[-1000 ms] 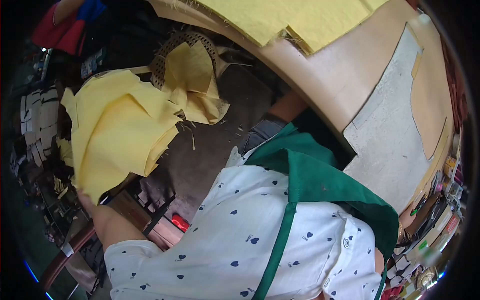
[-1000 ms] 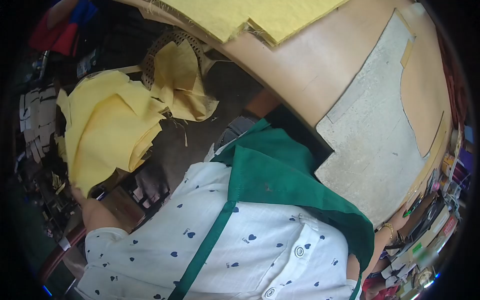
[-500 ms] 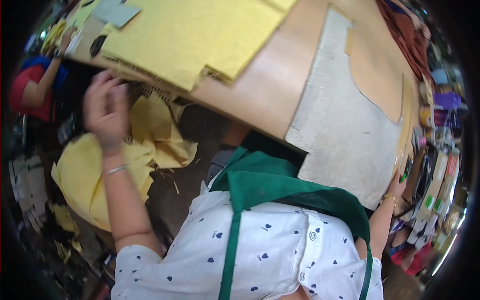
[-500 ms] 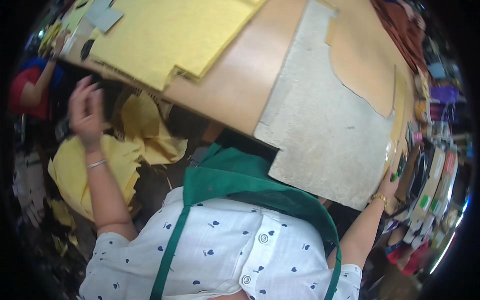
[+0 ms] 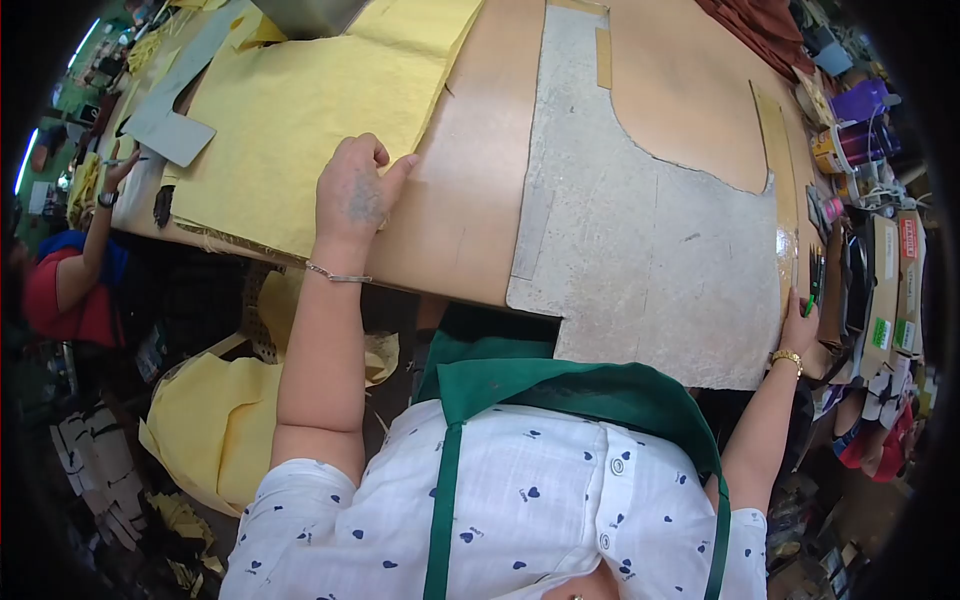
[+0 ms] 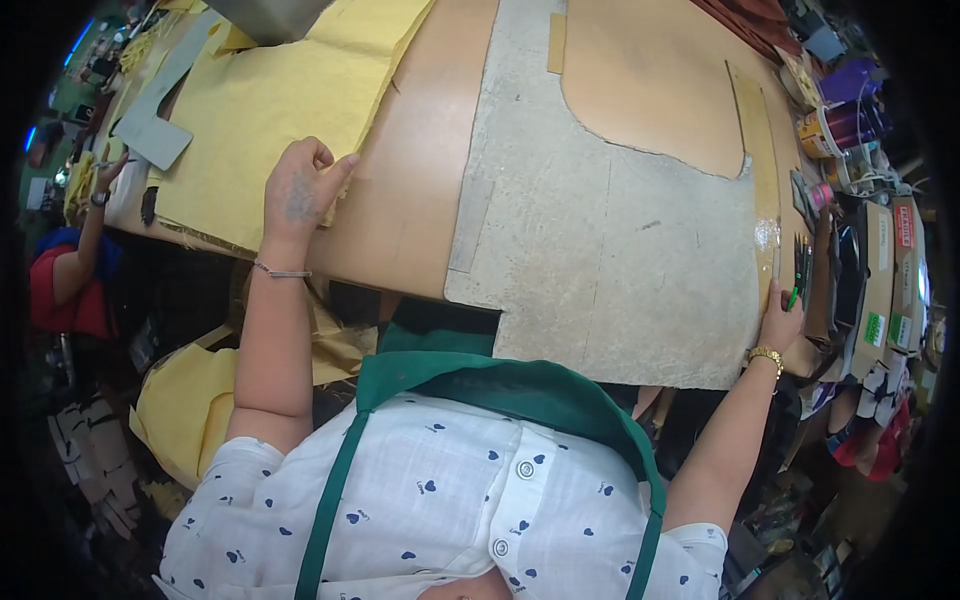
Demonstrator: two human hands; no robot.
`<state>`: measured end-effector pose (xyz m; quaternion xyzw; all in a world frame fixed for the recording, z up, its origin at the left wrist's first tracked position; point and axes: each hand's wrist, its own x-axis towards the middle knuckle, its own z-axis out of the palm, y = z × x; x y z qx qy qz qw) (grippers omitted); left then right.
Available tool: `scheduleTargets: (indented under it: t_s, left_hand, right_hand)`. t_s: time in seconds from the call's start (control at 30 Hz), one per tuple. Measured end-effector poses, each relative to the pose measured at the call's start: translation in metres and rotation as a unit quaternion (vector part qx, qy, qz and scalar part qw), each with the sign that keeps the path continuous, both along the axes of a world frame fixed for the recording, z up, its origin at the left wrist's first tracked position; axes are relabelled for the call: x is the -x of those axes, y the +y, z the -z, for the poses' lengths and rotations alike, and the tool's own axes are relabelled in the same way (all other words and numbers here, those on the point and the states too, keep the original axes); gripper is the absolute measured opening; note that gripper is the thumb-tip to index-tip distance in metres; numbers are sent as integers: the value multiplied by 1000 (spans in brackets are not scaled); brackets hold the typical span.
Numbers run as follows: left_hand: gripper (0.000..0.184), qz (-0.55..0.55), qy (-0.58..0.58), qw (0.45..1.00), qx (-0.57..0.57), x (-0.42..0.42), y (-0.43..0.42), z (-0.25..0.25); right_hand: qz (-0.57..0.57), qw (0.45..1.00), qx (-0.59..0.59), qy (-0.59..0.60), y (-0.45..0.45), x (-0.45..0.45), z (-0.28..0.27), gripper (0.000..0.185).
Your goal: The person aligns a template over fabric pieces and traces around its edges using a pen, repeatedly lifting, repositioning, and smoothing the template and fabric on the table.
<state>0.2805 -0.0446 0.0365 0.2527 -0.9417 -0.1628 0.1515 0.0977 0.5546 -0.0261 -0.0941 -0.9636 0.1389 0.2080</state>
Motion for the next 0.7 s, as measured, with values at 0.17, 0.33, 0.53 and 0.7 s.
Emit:
scheduleTargets:
  t_s: [0.17,0.33,0.53,0.7]
  left_hand:
    - [32,-8,1,999,-40,-4,-5,-2]
    - [26,31,27,999,-17,-3,-8,3]
    - [22,33,2,999,-21,-1,-6,-1]
    - [12,93,13,994,49,3,-11,0]
  right_hand:
    - [1,1000,17,-14,-1,-1,-1,50]
    - [-8,1000,1,-3,6,1,4,50]
    - [-12,1000,15,-5,7,0,3,49]
    - [0,1000,22,-15,9,1,5,49]
